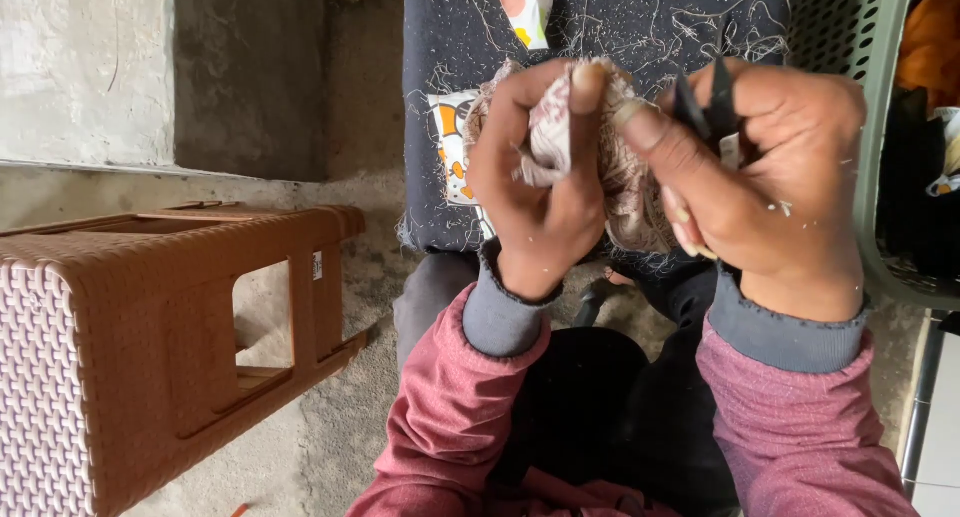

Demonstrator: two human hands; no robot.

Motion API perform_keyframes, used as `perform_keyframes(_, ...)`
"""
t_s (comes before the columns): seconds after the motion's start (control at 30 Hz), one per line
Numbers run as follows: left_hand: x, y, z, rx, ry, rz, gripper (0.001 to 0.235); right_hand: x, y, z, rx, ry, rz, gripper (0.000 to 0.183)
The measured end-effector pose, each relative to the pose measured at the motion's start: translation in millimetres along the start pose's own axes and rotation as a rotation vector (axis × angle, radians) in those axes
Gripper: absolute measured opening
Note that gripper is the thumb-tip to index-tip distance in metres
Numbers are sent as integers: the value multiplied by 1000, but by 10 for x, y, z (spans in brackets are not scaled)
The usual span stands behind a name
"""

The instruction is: The person uses scissors to trim loose threads and frayed edges from a piece of patterned fabric. They hold the fabric with one hand while cutting with the other, occasionally stretching the material to access different areas.

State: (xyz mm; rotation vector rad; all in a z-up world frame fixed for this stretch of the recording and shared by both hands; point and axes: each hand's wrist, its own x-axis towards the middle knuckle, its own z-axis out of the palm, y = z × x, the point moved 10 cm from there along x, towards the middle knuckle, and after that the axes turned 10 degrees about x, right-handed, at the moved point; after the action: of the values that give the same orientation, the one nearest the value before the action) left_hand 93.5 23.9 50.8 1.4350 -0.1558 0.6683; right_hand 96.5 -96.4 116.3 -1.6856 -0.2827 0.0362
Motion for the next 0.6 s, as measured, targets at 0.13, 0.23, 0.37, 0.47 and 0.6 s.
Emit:
perform_keyframes(0.13, 39, -119, -3, 20, 54, -195, 17, 22, -1, -97, -129, 47, -67, 35)
perform_keyframes(0.23, 37, -191, 20, -24, 64, -177, 16, 26, 53, -120, -125, 79, -66, 34)
perform_keyframes(0.37, 49, -335, 69, -68, 121, -168, 15, 68, 152, -154, -157, 84, -136, 34)
perform_keyframes(0.47, 116, -384, 90, -103, 130, -188, 19, 108, 98, -115, -220, 64, -248, 22)
perform_keyframes(0.6, 166, -504, 102, -144, 124, -202, 18, 238, 333, -113, -26, 104, -96, 23)
